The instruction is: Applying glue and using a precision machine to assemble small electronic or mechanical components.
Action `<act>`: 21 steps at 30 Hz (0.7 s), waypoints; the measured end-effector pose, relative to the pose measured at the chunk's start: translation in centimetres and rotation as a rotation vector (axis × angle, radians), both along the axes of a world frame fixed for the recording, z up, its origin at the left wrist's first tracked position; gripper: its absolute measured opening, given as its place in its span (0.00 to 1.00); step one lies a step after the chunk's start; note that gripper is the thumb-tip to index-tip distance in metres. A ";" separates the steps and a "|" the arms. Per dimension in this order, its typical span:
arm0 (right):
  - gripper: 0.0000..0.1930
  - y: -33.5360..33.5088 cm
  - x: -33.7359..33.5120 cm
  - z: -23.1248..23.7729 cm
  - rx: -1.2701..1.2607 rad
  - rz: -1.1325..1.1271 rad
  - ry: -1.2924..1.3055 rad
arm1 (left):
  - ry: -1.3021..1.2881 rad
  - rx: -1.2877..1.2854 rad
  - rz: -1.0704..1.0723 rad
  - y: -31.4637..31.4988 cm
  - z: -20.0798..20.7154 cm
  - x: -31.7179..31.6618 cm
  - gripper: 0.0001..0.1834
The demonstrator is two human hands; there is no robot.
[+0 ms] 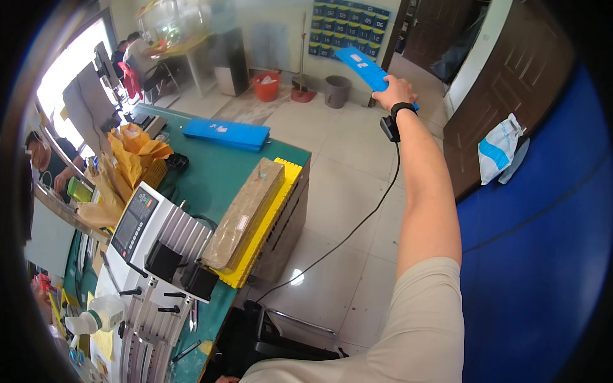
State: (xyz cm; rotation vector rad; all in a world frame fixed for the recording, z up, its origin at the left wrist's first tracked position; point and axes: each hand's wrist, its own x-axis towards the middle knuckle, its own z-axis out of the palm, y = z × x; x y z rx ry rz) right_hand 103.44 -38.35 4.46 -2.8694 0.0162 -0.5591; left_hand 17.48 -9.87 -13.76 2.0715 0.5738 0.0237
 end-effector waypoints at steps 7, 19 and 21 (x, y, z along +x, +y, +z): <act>0.40 9.5 1.8 -6.0 0.114 0.376 0.036 | 0.005 0.037 0.049 1.3 -1.1 0.4 0.11; 0.42 32.1 -4.2 -12.4 0.147 0.850 0.149 | 0.128 -0.047 0.246 1.6 -0.9 -0.5 0.15; 0.43 33.6 -4.9 -12.9 0.142 0.891 0.177 | 0.122 -0.042 0.249 1.5 -1.1 -0.5 0.14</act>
